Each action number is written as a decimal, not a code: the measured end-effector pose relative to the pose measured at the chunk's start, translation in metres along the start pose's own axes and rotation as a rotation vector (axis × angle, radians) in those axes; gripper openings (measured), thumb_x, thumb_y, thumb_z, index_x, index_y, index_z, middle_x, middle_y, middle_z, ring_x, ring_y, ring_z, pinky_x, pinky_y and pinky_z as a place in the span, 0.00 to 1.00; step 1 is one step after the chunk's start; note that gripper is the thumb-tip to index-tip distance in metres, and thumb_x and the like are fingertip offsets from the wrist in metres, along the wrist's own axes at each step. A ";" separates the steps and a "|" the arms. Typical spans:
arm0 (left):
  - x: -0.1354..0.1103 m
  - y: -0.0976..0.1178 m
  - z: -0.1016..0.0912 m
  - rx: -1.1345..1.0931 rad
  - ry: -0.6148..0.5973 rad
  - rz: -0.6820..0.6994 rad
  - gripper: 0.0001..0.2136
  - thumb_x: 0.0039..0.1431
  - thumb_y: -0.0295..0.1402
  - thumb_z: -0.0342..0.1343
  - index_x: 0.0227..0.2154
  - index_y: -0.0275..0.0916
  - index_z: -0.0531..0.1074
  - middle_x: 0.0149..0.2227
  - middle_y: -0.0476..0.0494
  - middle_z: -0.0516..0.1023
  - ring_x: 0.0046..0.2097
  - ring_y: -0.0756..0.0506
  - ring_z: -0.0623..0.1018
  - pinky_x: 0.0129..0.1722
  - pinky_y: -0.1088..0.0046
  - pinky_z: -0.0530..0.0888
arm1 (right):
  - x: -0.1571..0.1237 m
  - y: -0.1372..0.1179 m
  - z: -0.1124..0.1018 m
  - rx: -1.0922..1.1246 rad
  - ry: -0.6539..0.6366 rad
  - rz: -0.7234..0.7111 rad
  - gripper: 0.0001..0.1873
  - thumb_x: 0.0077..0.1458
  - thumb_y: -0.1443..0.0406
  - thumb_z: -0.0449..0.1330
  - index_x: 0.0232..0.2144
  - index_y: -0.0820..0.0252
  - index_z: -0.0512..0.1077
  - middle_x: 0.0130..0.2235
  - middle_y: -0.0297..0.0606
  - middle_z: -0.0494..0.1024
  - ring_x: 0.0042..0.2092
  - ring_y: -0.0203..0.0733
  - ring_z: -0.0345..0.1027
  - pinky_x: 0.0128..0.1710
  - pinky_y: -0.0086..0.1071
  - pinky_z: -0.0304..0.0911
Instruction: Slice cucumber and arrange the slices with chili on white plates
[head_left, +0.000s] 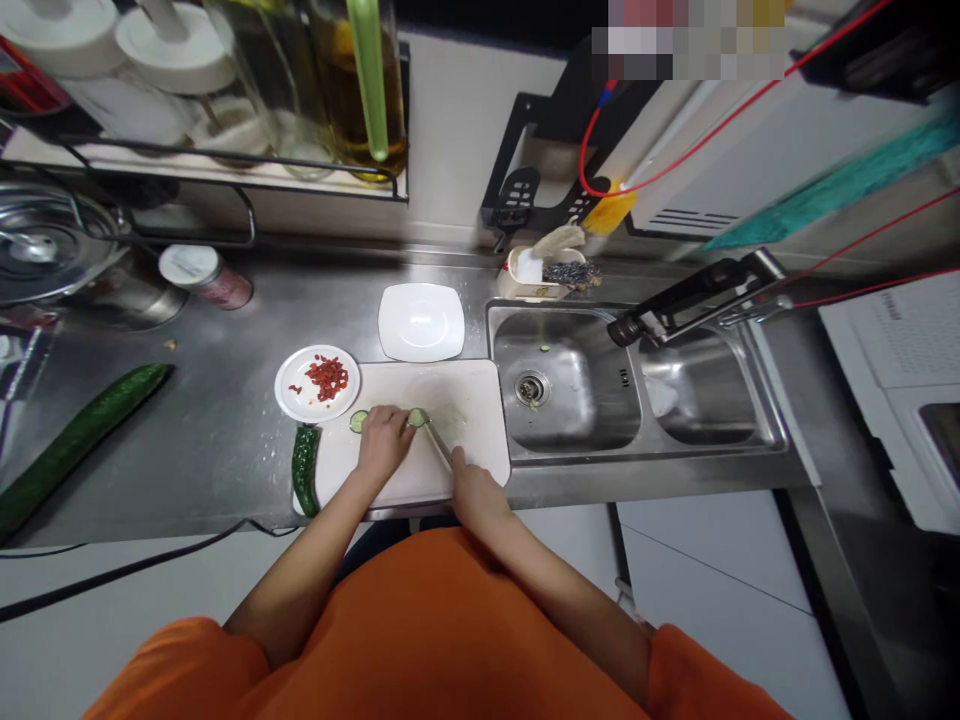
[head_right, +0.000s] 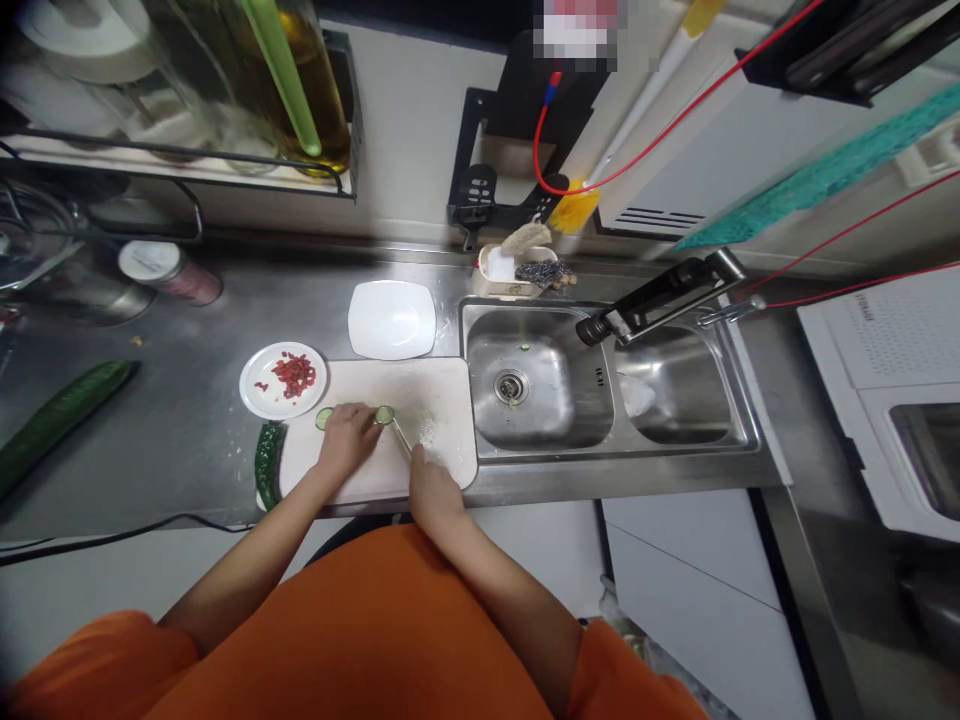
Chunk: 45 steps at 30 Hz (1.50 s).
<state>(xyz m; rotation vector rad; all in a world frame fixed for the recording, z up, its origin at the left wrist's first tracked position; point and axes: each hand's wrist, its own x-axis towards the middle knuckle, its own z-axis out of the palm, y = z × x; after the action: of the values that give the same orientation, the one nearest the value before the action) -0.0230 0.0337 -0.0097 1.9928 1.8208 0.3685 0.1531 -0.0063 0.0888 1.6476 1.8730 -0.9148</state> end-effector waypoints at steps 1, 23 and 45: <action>0.000 0.000 0.000 0.000 -0.005 -0.001 0.11 0.57 0.36 0.51 0.39 0.39 0.74 0.39 0.38 0.75 0.43 0.40 0.70 0.45 0.61 0.64 | 0.001 -0.002 0.000 -0.008 0.005 -0.011 0.27 0.58 0.75 0.43 0.60 0.68 0.48 0.41 0.54 0.75 0.47 0.48 0.70 0.40 0.33 0.63; 0.001 -0.004 0.006 -0.015 0.027 0.012 0.10 0.56 0.36 0.53 0.38 0.39 0.74 0.38 0.40 0.75 0.43 0.41 0.69 0.45 0.63 0.64 | 0.010 -0.012 0.011 -0.003 0.054 -0.028 0.25 0.57 0.76 0.42 0.58 0.70 0.52 0.40 0.54 0.76 0.47 0.48 0.70 0.41 0.33 0.64; 0.013 0.006 -0.003 -0.092 -0.026 -0.077 0.05 0.51 0.32 0.54 0.30 0.39 0.72 0.32 0.42 0.76 0.38 0.42 0.71 0.42 0.66 0.64 | -0.016 0.004 0.011 0.071 -0.053 0.037 0.25 0.53 0.79 0.44 0.54 0.67 0.57 0.40 0.51 0.76 0.47 0.49 0.70 0.39 0.34 0.63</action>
<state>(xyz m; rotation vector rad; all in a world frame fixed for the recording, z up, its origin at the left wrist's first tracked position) -0.0175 0.0465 -0.0056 1.8522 1.8256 0.3939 0.1590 -0.0248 0.0922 1.6769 1.7875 -1.0103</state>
